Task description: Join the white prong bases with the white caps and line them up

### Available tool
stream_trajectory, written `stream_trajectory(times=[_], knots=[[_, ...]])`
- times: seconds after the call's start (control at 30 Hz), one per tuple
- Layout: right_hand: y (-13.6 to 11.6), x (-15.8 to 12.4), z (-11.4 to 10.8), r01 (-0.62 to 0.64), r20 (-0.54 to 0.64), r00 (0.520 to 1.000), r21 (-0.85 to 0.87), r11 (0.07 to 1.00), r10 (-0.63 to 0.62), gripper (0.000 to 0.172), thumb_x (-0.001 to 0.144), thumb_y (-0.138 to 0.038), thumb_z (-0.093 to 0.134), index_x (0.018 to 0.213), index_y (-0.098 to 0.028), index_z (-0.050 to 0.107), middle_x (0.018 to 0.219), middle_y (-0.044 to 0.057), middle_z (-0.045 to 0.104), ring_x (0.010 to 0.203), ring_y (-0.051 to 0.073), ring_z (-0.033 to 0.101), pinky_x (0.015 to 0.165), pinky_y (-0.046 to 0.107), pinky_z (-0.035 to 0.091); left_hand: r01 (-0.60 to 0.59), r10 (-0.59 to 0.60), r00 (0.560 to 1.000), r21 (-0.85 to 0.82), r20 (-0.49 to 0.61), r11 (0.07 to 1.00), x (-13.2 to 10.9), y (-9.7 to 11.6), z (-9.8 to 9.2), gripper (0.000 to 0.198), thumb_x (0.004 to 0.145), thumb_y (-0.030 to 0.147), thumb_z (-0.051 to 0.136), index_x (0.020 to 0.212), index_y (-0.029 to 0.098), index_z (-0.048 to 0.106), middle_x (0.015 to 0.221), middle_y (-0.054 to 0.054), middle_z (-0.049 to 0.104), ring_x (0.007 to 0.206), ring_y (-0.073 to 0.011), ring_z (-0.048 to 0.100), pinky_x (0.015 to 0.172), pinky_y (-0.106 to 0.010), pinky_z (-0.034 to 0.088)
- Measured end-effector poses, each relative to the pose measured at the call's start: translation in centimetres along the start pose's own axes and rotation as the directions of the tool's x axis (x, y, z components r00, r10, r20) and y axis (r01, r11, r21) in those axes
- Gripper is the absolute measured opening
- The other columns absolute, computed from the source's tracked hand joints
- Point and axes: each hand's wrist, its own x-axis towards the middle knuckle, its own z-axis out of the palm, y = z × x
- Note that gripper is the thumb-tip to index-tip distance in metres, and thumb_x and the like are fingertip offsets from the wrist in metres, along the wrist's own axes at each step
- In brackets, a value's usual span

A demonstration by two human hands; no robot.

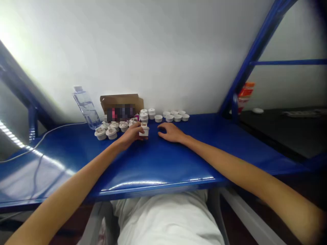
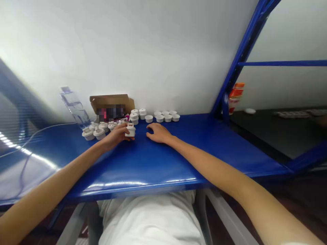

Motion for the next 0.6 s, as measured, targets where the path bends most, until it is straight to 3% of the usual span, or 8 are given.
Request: stream_trajectory(times=[0.1, 0.23, 0.4, 0.5, 0.6], knots=[[0.3, 1.6, 1.0, 0.011, 0.004, 1.0, -0.007, 1.0, -0.011, 0.043, 0.09, -0.032, 0.063, 0.128, -0.013, 0.065, 0.133, 0.016, 0.066, 0.121, 0.029, 0.063, 0.107, 0.04, 0.045, 0.007, -0.007, 1.0, 0.014, -0.008, 1.0, -0.1, 0.0, 0.1, 0.031, 0.069, 0.02, 0.059, 0.099, 0.018, 0.055, 0.083, -0.003, 0.069, 0.072, -0.0204, 0.072, 0.065, -0.029, 0.05], [0.5, 3.8, 1.8, -0.073, -0.007, 0.997, -0.014, 0.997, 0.073, 0.046, 0.09, -0.034, 0.063, 0.129, -0.009, 0.063, 0.132, 0.019, 0.066, 0.121, 0.031, 0.062, 0.105, 0.04, 0.047, -0.004, 0.004, 1.0, 0.031, -0.004, 1.0, -0.1, -0.1, 0.2, 0.031, 0.069, 0.02, 0.059, 0.1, 0.018, 0.054, 0.083, -0.002, 0.068, 0.072, -0.0192, 0.07, 0.067, -0.029, 0.049], [1.0, 4.9, 2.2, -0.113, -0.019, 0.993, -0.001, 0.994, 0.113, 0.042, 0.089, -0.035, 0.063, 0.124, -0.01, 0.065, 0.128, 0.018, 0.067, 0.117, 0.031, 0.063, 0.103, 0.04, 0.048, -0.132, 0.153, 0.985, 0.227, -0.074, 0.965, -0.1, 0.3, -0.4, 0.032, 0.068, 0.021, 0.062, 0.1, 0.019, 0.057, 0.089, -0.001, 0.065, 0.083, -0.0177, 0.064, 0.07, -0.026, 0.047], [1.3, 4.9, 2.3, -0.109, -0.013, 0.994, 0.012, 0.994, 0.109, 0.041, 0.089, -0.037, 0.063, 0.122, -0.012, 0.066, 0.132, 0.017, 0.064, 0.119, 0.03, 0.061, 0.104, 0.039, 0.046, -0.169, 0.224, 0.974, 0.515, -0.045, 0.84, -0.4, 1.2, -1.5, 0.035, 0.068, 0.026, 0.066, 0.102, 0.021, 0.058, 0.084, 0.0, 0.064, 0.078, -0.0193, 0.061, 0.069, -0.028, 0.044], [1.6, 4.8, 2.3, -0.083, -0.004, 0.997, 0.004, 0.997, 0.083, 0.042, 0.09, -0.037, 0.062, 0.122, -0.01, 0.066, 0.137, 0.019, 0.06, 0.123, 0.03, 0.059, 0.107, 0.04, 0.044, -0.21, 0.288, 0.956, 0.803, 0.049, 0.559, -1.0, 2.7, -3.2, 0.037, 0.061, 0.028, 0.073, 0.096, 0.023, 0.062, 0.081, -0.001, 0.063, 0.079, -0.0235, 0.06, 0.069, -0.03, 0.041]])
